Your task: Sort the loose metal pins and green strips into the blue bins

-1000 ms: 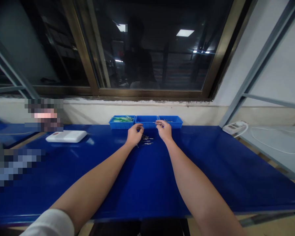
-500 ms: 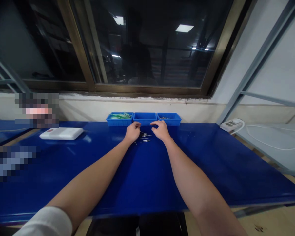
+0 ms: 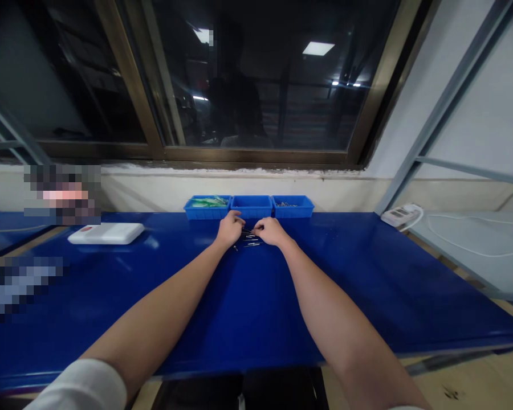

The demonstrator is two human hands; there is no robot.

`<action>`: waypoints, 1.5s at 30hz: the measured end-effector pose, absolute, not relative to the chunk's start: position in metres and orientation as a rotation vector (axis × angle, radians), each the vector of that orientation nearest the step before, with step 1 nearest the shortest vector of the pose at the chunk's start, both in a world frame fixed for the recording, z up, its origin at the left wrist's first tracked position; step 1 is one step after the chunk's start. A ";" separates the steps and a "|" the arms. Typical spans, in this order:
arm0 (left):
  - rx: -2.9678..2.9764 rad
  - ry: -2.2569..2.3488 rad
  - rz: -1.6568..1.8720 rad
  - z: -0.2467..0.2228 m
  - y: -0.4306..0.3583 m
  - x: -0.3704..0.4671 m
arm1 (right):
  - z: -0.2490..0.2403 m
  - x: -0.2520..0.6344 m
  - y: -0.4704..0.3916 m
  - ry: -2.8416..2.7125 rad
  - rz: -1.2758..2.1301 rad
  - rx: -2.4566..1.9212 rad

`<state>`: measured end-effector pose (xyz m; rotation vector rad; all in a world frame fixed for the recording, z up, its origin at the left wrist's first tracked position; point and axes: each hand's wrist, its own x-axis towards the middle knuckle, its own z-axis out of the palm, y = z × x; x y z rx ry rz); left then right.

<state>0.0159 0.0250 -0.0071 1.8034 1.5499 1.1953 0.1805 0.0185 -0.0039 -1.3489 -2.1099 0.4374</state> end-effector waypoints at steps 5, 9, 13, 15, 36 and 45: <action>1.808 1.567 1.164 -0.005 0.024 0.016 | -0.003 0.181 0.019 -2.157 0.433 -1.375; 1.834 1.571 1.151 -0.005 0.024 0.016 | -0.001 0.179 0.018 -2.195 0.461 -1.390; 1.837 1.560 1.149 -0.004 0.024 0.016 | 0.001 0.177 0.018 -2.261 0.431 -1.414; 1.839 1.546 1.150 -0.003 0.022 0.017 | 0.000 0.177 0.018 -2.295 0.393 -1.409; 2.053 1.284 1.288 -0.003 0.013 0.019 | -0.002 0.178 0.014 -2.080 0.193 -1.446; 2.186 1.345 1.214 0.001 0.008 0.020 | 0.000 0.179 0.015 -2.048 0.133 -1.511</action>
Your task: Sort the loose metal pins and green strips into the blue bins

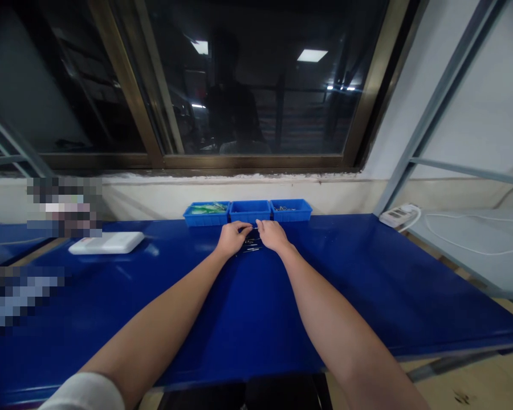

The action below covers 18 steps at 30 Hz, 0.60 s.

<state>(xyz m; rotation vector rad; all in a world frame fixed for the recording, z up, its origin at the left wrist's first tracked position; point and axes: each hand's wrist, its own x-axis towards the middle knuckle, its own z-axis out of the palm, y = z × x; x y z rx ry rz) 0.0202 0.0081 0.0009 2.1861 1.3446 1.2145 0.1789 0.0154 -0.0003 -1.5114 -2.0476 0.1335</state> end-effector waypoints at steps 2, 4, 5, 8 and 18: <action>2.186 1.356 1.226 0.001 0.009 0.020 | 0.000 0.179 0.014 -1.998 0.189 -1.492; 2.168 1.367 1.238 0.000 0.010 0.020 | 0.000 0.180 0.014 -1.895 0.281 -1.438; 2.157 1.379 1.239 0.001 0.011 0.020 | -0.001 0.180 0.014 -1.840 0.348 -1.390; 2.133 1.422 1.214 0.002 0.011 0.019 | -0.003 0.180 0.015 -1.694 0.601 -1.188; 2.127 1.440 1.152 0.003 0.011 0.020 | 0.002 0.185 0.018 -1.434 0.746 -1.075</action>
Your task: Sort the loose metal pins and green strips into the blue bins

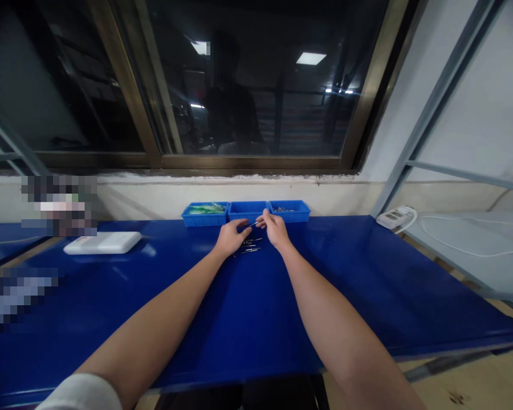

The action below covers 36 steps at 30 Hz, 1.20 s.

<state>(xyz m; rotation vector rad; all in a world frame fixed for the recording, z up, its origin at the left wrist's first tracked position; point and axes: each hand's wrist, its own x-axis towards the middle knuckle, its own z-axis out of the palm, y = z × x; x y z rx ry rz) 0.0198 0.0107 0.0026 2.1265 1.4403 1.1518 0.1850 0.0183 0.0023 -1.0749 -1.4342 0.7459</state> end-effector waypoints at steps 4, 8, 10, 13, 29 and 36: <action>2.052 1.537 1.174 -0.002 0.018 0.018 | 0.003 0.205 0.024 -1.282 0.395 -1.200; 2.026 1.553 1.146 -0.005 0.022 0.017 | 0.002 0.220 0.029 -1.307 0.202 -1.327; 2.023 1.553 1.143 -0.005 0.022 0.018 | 0.001 0.224 0.030 -1.346 0.209 -1.384; 2.013 1.563 1.140 -0.004 0.020 0.018 | -0.001 0.225 0.030 -1.366 0.278 -1.468; 1.970 1.565 1.108 0.000 0.018 0.019 | 0.001 0.207 0.019 -2.167 0.410 -1.272; 1.977 1.567 1.104 0.001 0.018 0.019 | 0.001 0.210 0.022 -2.259 0.458 -1.299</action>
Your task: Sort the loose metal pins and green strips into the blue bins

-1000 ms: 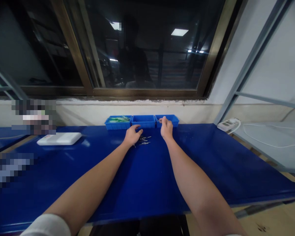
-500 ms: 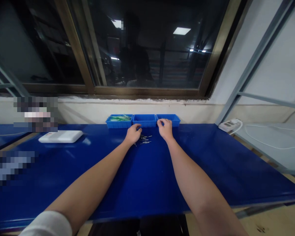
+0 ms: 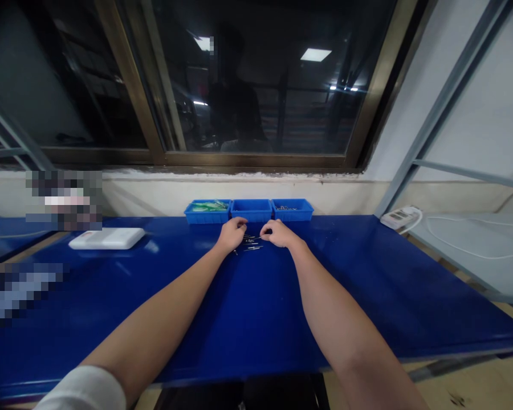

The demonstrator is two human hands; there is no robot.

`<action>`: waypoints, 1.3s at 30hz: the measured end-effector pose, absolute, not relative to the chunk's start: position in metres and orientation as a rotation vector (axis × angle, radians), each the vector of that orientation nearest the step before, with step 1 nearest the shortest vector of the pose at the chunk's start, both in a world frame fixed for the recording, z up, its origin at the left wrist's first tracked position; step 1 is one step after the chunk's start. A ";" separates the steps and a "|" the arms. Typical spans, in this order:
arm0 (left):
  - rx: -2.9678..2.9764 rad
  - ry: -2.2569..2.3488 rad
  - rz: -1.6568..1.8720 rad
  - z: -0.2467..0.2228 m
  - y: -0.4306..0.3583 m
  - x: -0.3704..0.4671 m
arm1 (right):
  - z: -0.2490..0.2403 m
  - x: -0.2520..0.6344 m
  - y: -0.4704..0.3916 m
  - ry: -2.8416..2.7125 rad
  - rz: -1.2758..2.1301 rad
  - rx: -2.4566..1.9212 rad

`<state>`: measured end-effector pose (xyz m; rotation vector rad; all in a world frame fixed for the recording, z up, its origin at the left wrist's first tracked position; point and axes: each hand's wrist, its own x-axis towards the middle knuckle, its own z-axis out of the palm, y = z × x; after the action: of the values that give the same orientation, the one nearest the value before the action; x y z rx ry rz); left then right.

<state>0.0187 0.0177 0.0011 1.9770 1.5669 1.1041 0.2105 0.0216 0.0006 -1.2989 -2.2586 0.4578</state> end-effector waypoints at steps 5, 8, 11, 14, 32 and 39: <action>2.028 1.451 1.159 0.001 0.014 0.019 | -0.001 0.209 0.024 -2.070 0.571 -1.285; 2.190 1.323 1.175 0.000 0.010 0.019 | -0.002 0.204 0.023 -1.982 0.545 -1.306; 2.295 1.292 1.166 -0.001 0.008 0.019 | -0.002 0.197 0.021 -1.947 0.488 -1.316; 2.308 1.337 1.176 -0.002 0.010 0.019 | -0.002 0.193 0.021 -1.919 0.487 -1.278; 2.074 1.536 1.244 -0.001 0.013 0.019 | 0.001 0.213 0.027 -1.384 0.213 -1.300; 2.048 1.608 1.217 -0.004 0.017 0.019 | 0.000 0.219 0.030 -1.437 0.025 -1.506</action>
<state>0.0191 0.0168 -0.0045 2.0485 1.6076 1.2171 0.2187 0.0304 -0.0005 -1.5065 -1.4367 0.0255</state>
